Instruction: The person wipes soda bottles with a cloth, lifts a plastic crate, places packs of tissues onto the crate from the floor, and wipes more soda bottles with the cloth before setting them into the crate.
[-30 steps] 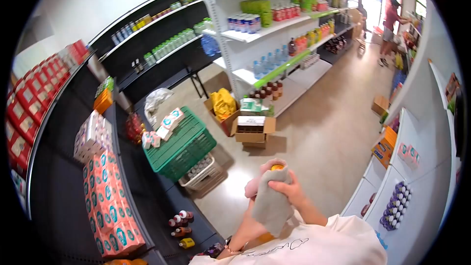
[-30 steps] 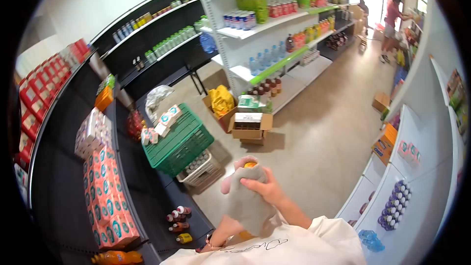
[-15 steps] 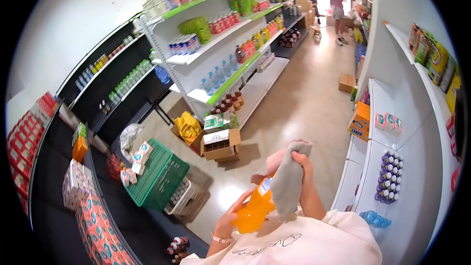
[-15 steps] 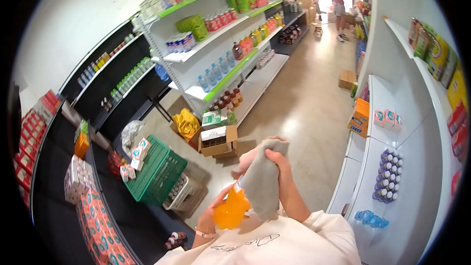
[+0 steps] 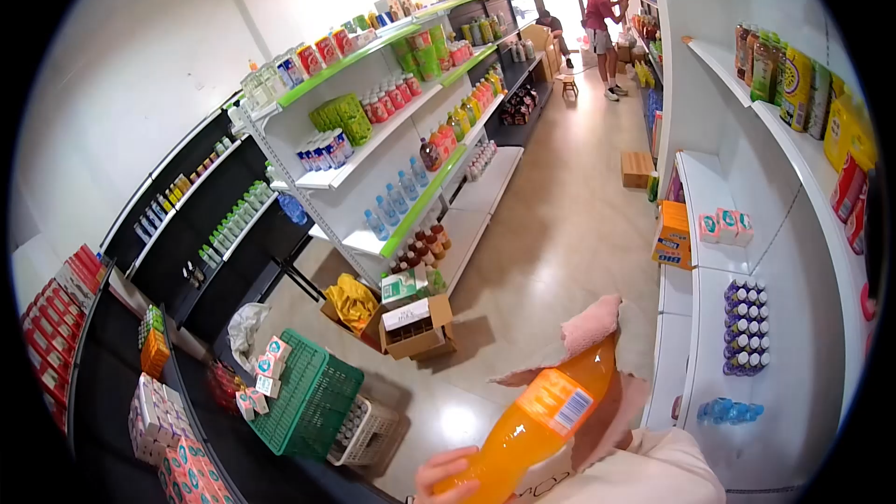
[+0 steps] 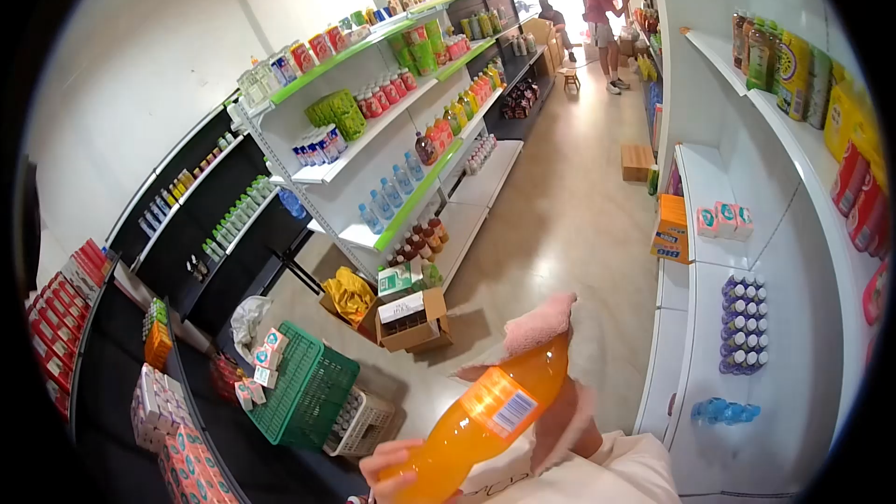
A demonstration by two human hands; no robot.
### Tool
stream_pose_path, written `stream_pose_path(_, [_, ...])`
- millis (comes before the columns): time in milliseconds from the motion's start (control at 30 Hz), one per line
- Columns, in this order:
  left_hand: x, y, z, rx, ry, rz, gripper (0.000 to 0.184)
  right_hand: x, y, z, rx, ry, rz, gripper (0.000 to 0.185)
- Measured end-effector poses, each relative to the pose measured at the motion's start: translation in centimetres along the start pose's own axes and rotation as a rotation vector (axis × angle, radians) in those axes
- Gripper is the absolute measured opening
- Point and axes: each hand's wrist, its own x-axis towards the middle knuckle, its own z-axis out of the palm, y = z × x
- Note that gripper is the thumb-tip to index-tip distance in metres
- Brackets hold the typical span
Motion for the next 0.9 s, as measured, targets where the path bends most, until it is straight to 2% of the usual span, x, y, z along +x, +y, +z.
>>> stream_pose_path(100, [0.5,-0.2,-0.3,-0.040,0.008,0.058,0.037,1.5,-1.9,1.3,0.013,0.029,0.067,0.033])
stream_pose_path(233, [-2.7,0.1,-0.8,-0.138,0.088,-0.005,0.052,3.5,-3.4,2.4,0.009,0.086,0.180,0.039])
stream_pose_path(333, [-4.6,-1.0,0.4,-0.176,0.208,0.045,0.042,3.9,-3.9,4.7,0.049,0.042,0.247,0.044])
stream_pose_path(433, [-5.2,-1.1,0.7,-0.145,0.267,-0.096,0.043,3.1,-4.1,6.9,0.116,-0.009,0.327,0.049])
stream_pose_path(600, [-5.8,-1.0,0.9,-0.149,0.333,-0.330,0.044,-0.1,-3.0,11.5,0.404,-0.065,0.584,0.048])
stream_pose_path(900, [-5.6,-1.9,0.9,-0.280,0.419,-0.639,0.045,0.2,-3.3,13.7,0.822,0.116,0.901,0.048])
